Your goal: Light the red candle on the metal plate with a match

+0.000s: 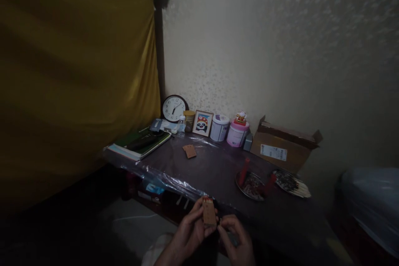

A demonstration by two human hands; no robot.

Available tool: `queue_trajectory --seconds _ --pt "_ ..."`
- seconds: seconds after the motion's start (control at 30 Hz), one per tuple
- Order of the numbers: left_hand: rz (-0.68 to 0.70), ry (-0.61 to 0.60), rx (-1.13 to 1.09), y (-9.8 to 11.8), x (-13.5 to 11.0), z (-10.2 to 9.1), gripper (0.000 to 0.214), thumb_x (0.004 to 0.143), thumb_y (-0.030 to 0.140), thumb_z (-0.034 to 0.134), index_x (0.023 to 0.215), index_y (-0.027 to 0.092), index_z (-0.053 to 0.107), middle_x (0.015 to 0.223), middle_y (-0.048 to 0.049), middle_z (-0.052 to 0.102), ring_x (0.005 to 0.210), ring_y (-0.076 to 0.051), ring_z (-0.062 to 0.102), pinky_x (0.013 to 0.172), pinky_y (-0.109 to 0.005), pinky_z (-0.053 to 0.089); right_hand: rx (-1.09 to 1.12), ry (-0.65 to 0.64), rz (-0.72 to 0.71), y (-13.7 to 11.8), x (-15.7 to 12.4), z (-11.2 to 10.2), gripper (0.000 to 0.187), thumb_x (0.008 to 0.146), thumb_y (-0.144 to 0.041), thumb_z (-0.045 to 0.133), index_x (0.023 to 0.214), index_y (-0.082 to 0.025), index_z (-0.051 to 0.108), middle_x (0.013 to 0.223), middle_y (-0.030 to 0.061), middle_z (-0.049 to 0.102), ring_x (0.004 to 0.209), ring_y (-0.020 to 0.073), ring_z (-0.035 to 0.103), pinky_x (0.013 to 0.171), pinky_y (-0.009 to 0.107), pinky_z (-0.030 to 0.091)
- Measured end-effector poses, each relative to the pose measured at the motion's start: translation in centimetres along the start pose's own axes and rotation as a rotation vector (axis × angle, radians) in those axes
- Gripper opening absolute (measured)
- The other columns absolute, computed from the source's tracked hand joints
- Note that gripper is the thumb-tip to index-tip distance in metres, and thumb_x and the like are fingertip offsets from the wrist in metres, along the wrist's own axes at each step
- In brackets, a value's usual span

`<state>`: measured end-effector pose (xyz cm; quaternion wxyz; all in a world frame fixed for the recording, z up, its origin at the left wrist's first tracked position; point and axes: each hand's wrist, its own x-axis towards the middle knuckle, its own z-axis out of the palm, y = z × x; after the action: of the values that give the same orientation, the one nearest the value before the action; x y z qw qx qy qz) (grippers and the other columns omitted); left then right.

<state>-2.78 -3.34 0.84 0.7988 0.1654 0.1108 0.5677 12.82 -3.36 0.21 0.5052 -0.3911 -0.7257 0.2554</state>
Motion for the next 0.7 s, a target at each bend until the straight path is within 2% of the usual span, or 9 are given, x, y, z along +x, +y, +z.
queue_trajectory --seconds 0.2,0.7 --pt "0.012 -0.037 -0.045 0.03 -0.12 -0.03 0.028 0.083 0.019 0.047 0.11 0.022 0.051 0.097 -0.0063 0.064 0.093 -0.02 0.06 0.082 -0.035 0.04 -0.003 0.032 -0.064 -0.11 0.26 -0.02 0.006 0.079 -0.023 0.057 0.074 -0.02 0.055 0.071 0.0002 0.058 0.062 0.012 0.059 0.057 0.017 0.049" --pt "0.012 -0.053 -0.025 0.03 -0.41 0.21 0.025 0.082 0.017 0.046 0.105 0.022 0.055 0.098 -0.005 0.061 0.089 -0.018 0.059 0.075 -0.032 0.041 0.059 -0.011 -0.033 -0.2 0.31 0.0 0.005 0.077 -0.018 0.058 0.074 -0.02 0.055 0.072 0.0003 0.058 0.065 0.0133 0.06 0.059 0.018 0.049"
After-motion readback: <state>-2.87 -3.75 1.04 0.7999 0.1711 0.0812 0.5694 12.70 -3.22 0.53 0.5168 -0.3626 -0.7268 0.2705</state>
